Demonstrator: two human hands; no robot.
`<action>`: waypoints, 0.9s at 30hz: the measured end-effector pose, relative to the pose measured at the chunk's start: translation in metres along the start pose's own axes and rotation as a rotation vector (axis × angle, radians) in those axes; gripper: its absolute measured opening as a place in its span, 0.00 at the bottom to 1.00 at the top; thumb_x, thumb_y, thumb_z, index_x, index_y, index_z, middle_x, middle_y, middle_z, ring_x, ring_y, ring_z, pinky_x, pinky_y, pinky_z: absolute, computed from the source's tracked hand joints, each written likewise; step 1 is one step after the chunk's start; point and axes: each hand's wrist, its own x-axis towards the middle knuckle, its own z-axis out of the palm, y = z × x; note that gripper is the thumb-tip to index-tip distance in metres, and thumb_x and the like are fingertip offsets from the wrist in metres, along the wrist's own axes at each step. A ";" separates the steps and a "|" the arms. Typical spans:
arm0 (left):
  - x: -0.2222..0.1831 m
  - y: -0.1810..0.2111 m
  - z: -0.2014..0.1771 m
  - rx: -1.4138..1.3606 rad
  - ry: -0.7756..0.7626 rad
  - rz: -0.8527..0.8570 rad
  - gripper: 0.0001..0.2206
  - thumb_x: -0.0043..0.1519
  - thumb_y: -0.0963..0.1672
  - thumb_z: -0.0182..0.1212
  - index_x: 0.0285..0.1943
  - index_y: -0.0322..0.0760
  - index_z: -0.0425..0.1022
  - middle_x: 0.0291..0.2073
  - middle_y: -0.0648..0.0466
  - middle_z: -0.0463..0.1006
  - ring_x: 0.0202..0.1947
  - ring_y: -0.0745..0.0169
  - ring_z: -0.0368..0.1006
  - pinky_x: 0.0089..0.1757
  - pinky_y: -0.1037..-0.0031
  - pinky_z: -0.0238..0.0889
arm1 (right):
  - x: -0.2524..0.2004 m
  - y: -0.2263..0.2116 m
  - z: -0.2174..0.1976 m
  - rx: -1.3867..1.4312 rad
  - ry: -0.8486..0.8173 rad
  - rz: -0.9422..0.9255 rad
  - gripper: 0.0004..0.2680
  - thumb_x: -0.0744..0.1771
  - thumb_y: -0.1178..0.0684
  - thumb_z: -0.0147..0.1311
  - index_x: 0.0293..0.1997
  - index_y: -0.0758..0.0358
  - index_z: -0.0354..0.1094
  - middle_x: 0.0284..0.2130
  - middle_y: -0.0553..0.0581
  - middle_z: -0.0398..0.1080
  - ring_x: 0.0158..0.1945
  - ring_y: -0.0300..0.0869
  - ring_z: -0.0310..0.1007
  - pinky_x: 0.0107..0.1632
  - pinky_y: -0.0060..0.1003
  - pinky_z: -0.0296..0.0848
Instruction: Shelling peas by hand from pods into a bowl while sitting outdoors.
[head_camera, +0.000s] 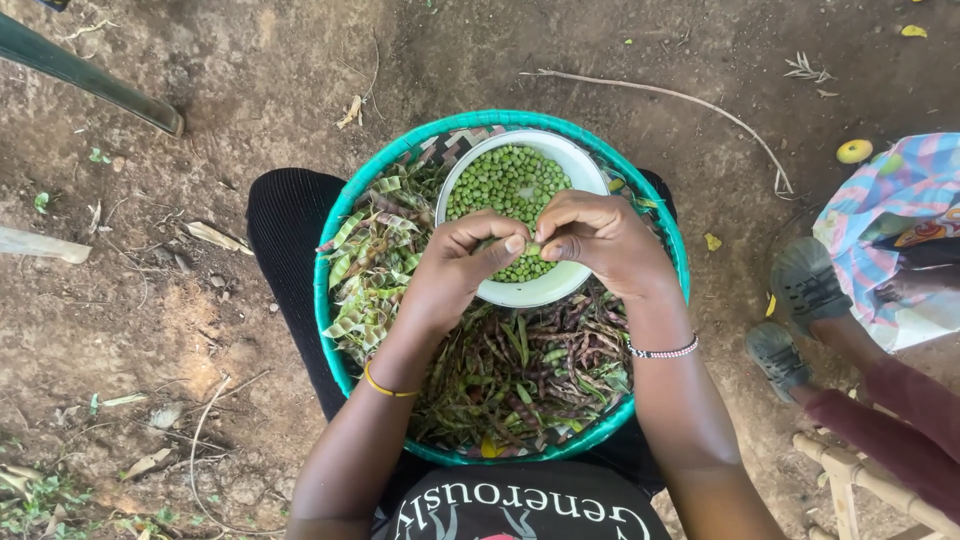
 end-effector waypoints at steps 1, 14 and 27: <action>0.000 -0.006 0.001 0.000 -0.001 -0.001 0.08 0.71 0.40 0.60 0.51 0.38 0.86 0.32 0.52 0.73 0.40 0.66 0.62 0.44 0.69 0.60 | 0.000 0.001 -0.001 0.000 0.001 0.000 0.06 0.64 0.65 0.67 0.42 0.73 0.78 0.33 0.63 0.74 0.36 0.41 0.74 0.41 0.37 0.78; -0.004 -0.004 0.007 1.093 0.350 0.582 0.05 0.70 0.40 0.57 0.43 0.34 0.79 0.29 0.53 0.70 0.30 0.55 0.67 0.37 0.68 0.62 | 0.007 -0.007 0.038 -0.138 0.189 0.005 0.10 0.71 0.50 0.59 0.51 0.68 0.67 0.41 0.58 0.65 0.43 0.42 0.70 0.40 0.37 0.79; -0.003 0.003 0.009 0.725 0.329 0.382 0.04 0.71 0.40 0.57 0.45 0.37 0.77 0.30 0.49 0.73 0.33 0.42 0.73 0.38 0.58 0.66 | 0.009 0.004 0.040 0.223 0.249 0.129 0.05 0.70 0.64 0.55 0.50 0.77 0.69 0.38 0.68 0.76 0.40 0.50 0.83 0.43 0.47 0.88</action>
